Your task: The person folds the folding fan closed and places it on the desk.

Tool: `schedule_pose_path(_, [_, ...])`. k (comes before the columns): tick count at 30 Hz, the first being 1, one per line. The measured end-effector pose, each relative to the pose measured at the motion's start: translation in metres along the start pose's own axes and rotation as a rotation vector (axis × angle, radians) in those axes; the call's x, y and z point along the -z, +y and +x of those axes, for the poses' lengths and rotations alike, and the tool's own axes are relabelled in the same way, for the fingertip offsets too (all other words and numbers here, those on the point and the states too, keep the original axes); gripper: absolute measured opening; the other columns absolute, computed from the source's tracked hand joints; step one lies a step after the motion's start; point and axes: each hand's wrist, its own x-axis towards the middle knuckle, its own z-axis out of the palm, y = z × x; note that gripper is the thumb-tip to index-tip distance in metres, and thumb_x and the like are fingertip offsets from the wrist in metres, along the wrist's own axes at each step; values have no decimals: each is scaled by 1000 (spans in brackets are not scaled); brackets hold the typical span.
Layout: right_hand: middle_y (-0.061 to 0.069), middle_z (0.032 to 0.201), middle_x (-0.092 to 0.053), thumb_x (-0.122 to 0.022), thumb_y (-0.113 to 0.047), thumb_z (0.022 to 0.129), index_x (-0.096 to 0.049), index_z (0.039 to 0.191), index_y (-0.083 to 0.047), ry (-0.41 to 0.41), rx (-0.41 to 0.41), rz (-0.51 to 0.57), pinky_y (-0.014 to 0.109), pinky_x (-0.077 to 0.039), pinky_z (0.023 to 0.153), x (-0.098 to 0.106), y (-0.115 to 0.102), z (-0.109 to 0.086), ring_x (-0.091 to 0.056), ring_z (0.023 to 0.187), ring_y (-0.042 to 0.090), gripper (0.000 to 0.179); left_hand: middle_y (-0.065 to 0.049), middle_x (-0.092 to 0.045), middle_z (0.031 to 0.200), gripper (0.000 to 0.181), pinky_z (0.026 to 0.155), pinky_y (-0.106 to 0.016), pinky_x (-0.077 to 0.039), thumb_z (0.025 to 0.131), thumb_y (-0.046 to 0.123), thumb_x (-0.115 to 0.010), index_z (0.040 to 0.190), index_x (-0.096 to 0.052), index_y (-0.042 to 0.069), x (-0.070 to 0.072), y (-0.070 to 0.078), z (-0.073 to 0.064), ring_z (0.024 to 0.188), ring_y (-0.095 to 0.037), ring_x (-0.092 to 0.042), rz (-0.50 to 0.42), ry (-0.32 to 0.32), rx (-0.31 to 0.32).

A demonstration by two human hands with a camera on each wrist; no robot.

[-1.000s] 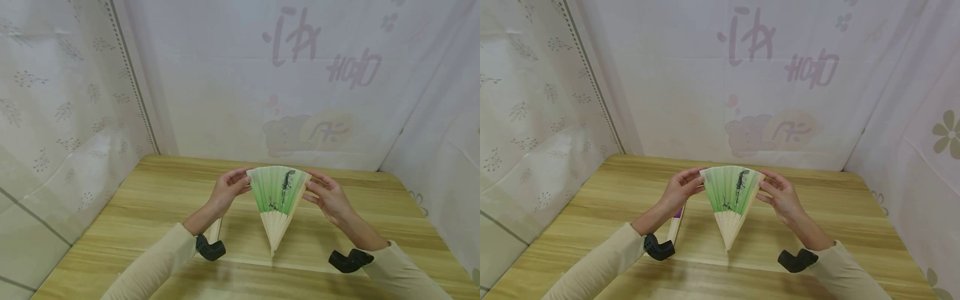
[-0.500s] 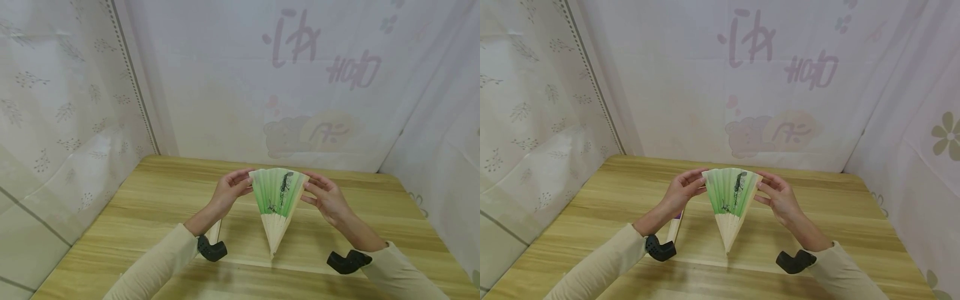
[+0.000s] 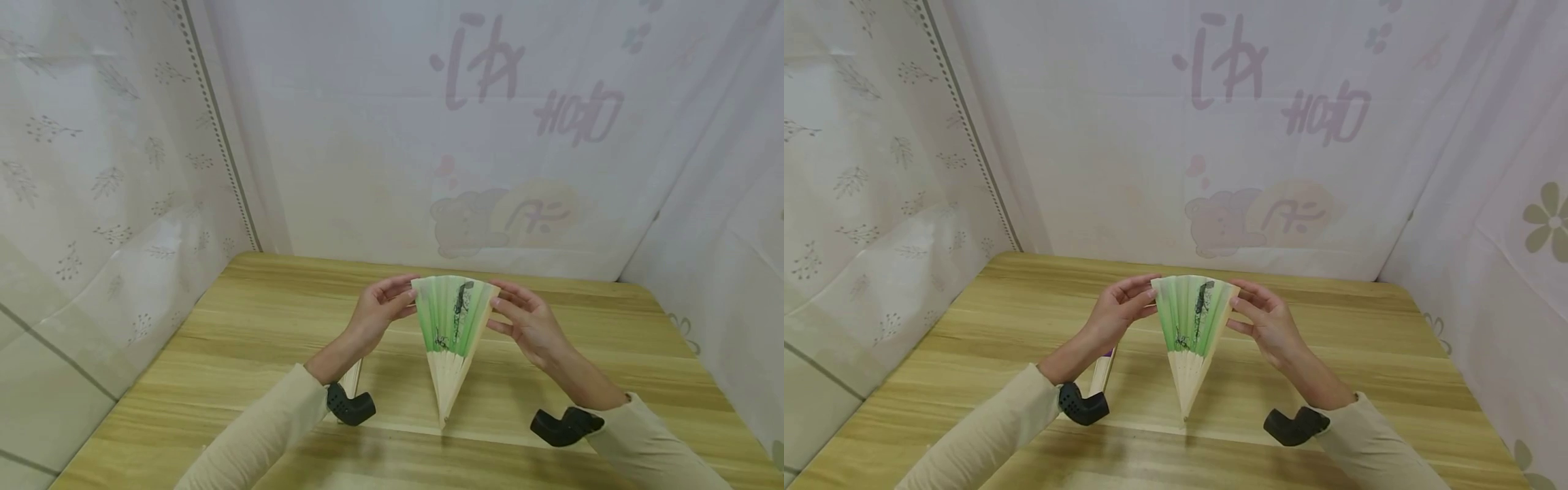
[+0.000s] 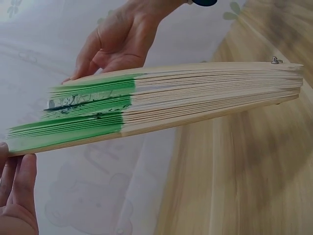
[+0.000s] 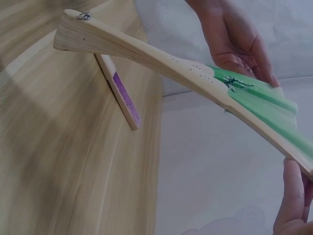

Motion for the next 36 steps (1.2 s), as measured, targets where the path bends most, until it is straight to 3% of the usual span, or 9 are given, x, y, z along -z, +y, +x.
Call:
schedule_pose_path(6, [2,94,-55,-48,3,89,-60,108,-11,-14,8,7,30,-52,72,-2,-1,1,-59,86,15,27,-13,-61,103,32,81,-34,-49,87,1,-53,118,-50,-8,-3,1,3,89,-16,-61,-5,-7,4])
schedule_pose_path(16, [1,91,-52,-47,4,89,-61,107,-15,-23,0,-5,30,-52,71,-3,0,1,-58,86,13,29,-9,-62,99,33,86,-47,-42,86,1,-54,118,-51,-7,-7,1,2,88,-15,-61,4,-20,27])
schedule_pose_path(28, [1,93,-54,-46,4,89,-61,107,-16,-56,22,-16,30,-52,72,-5,-1,2,-57,87,12,30,-10,-61,103,31,82,-35,-48,87,1,-54,117,-52,-6,-8,0,4,90,-16,-60,1,-23,26])
schedule_pose_path(36, [1,93,-56,-47,4,89,-61,108,-14,-82,28,-23,31,-52,71,-7,4,1,-57,86,12,29,-10,-61,104,33,81,-36,-48,87,4,-54,119,-51,-5,-9,-4,2,91,-16,-60,16,-49,30])
